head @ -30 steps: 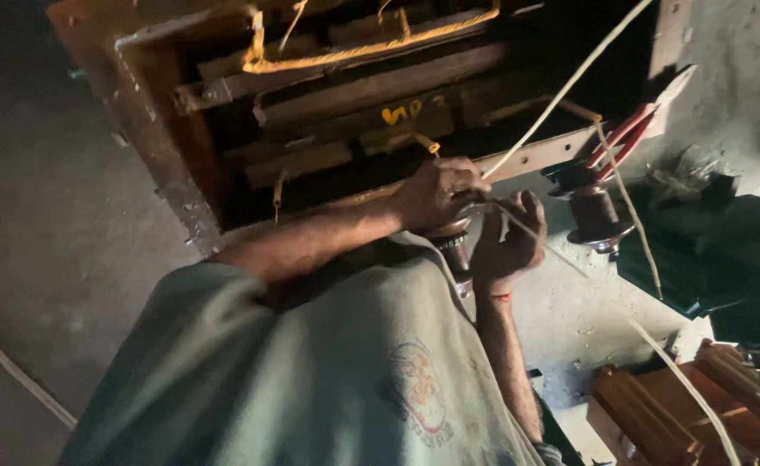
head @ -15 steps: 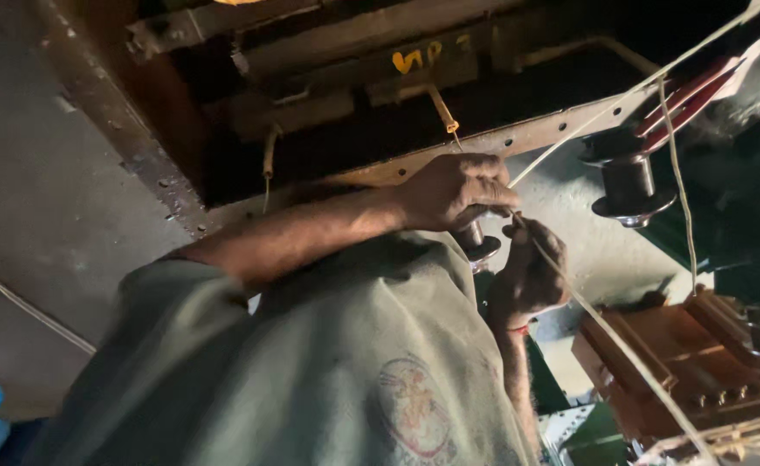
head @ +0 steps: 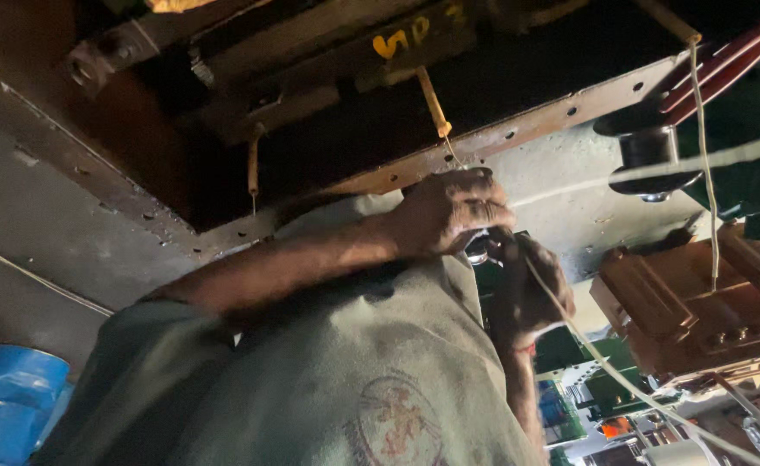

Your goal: The person is working on an electrical component, using pliers to cut and manipulate wires. They are threading a white wire through a metal frame and securing it in place.

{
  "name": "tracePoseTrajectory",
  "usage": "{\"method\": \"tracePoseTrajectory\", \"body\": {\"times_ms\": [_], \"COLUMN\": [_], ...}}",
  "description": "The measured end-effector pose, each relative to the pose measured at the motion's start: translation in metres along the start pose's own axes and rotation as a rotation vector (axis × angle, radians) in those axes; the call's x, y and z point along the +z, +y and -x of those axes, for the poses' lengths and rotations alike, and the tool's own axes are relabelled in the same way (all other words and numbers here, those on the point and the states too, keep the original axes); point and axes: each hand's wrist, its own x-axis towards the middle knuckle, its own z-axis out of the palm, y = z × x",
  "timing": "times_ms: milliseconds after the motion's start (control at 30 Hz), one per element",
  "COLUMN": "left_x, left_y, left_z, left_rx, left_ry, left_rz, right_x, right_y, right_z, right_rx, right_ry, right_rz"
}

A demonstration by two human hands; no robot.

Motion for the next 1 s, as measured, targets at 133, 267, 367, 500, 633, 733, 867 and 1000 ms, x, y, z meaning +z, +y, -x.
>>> {"method": "tracePoseTrajectory", "body": {"times_ms": [133,267,367,500,633,733,867,1000], "left_x": [0.0,-0.003,-0.006,-0.008,-0.009,-0.008,-0.002,-0.004], "left_y": [-0.002,-0.001,-0.002,0.001,0.002,0.002,-0.001,0.001], "left_z": [-0.001,0.003,0.001,0.001,-0.006,-0.001,0.002,0.002], "left_rx": [0.027,0.033,0.023,0.043,0.044,0.033,0.004,0.005], "left_ry": [-0.006,0.017,0.002,0.036,0.015,0.021,0.011,0.052], "left_rz": [-0.019,0.038,0.042,0.094,0.07,0.058,0.073,0.025], "right_x": [-0.005,0.0,0.009,0.003,-0.009,-0.005,0.016,0.023], "right_y": [0.003,0.01,0.012,0.003,-0.004,0.001,0.016,0.014], "right_z": [0.003,0.003,-0.009,-0.013,-0.006,0.003,0.005,-0.001], "right_rx": [0.059,0.022,-0.054,-0.158,-0.116,-0.086,-0.033,-0.165], "right_ry": [-0.005,-0.007,-0.019,-0.054,0.042,0.106,0.197,0.17], "right_rz": [-0.25,-0.12,-0.068,-0.06,-0.037,0.004,-0.008,-0.046]}}
